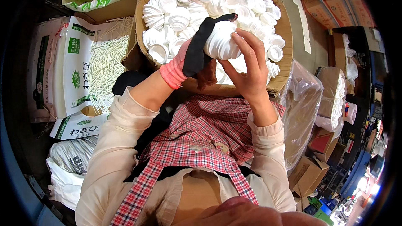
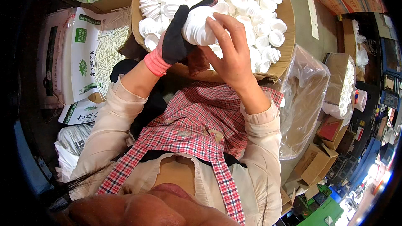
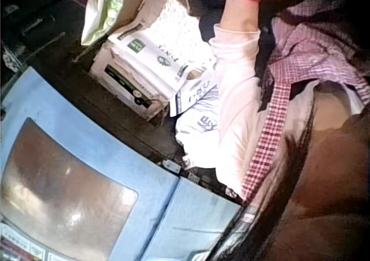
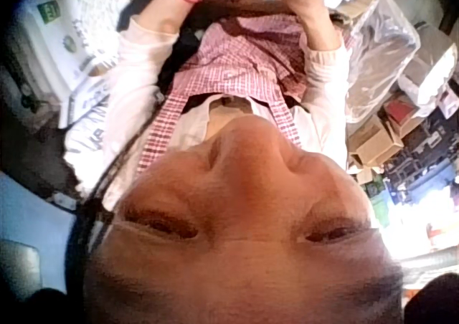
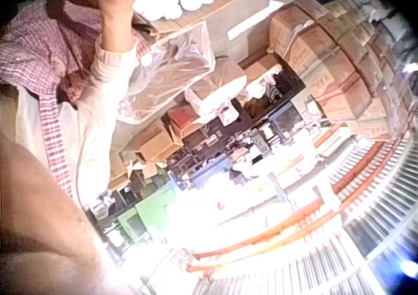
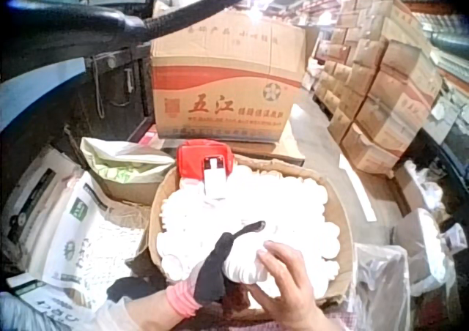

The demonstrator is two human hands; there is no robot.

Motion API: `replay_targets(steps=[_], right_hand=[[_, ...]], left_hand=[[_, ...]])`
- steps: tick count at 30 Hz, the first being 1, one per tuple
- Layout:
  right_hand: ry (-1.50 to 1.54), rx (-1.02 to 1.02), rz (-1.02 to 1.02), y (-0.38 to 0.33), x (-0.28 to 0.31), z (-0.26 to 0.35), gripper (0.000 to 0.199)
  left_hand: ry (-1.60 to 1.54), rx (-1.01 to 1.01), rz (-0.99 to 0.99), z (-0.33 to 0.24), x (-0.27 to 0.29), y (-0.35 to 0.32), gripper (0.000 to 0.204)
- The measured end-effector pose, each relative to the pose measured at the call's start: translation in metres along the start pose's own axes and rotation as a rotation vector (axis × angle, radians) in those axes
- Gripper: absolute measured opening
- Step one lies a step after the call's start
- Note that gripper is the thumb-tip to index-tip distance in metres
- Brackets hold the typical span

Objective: The person sits on the floor and repeatedly picks up white plastic bowls and lids from a large cardboard box. They wipe each bowl with a brown cloth, then fit a lid onto the bowl and place the assembled unit into a clear plastic bag.

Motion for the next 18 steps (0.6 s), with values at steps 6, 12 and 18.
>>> replay_targets(steps=[6,12,18], right_hand=[[0.168,-0.160,-0.032,-0.002,0.002,-0.007,0.056],[0.603,-0.769,-0.242,-0.014,-0.022,-0.035,0.046],[0.558,-0.764,-0.392,-0.010,-0.025,-0.027,0.046]], left_hand=[[0.061,0.097,0.012,-0.003,-0.006,0.002,0.063],[0.265,-0.069,0.033,0.015,-0.009,0.007,0.064],[0.398,-0.100,-0.050,0.023,-0.008,0.007,0.066]])
Point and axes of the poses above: each hand's wrist, its own y-axis towards the middle knuckle, its own x-axis out of the back of the hand, z = x × y, the point moved 3 cm from there along y, towards the middle knuckle, and after that the axes turned 10 degrees about x, right-handed, at the moved point
